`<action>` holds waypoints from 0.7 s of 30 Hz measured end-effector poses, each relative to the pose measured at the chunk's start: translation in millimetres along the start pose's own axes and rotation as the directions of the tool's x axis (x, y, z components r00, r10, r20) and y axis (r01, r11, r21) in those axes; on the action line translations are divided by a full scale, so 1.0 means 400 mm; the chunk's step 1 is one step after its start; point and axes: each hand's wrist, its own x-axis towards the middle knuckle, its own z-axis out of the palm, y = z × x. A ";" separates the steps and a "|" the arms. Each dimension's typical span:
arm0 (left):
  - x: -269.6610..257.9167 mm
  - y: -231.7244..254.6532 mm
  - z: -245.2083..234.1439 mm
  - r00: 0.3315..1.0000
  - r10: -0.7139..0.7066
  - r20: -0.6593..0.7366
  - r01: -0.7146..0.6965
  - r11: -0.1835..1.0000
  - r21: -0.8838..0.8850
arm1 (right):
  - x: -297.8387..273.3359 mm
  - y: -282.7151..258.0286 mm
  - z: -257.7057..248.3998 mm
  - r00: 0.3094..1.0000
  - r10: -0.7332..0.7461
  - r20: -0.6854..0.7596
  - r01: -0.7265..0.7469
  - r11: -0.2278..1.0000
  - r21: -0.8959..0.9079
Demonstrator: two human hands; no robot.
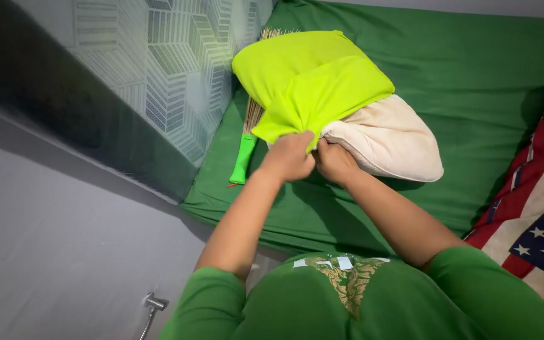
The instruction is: The person places a lime green pillowcase over a white pillow on a green bedsheet, aligns the corners, and tucks the pillow inside. The person then smooths the pillowcase and places a second pillow with an American flag pattern on the bed.
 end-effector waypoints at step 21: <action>-0.272 -0.106 0.237 0.903 -0.092 0.419 0.063 0.995 0.082 | -0.135 -0.051 0.012 0.758 0.251 0.602 -0.541 0.758 0.365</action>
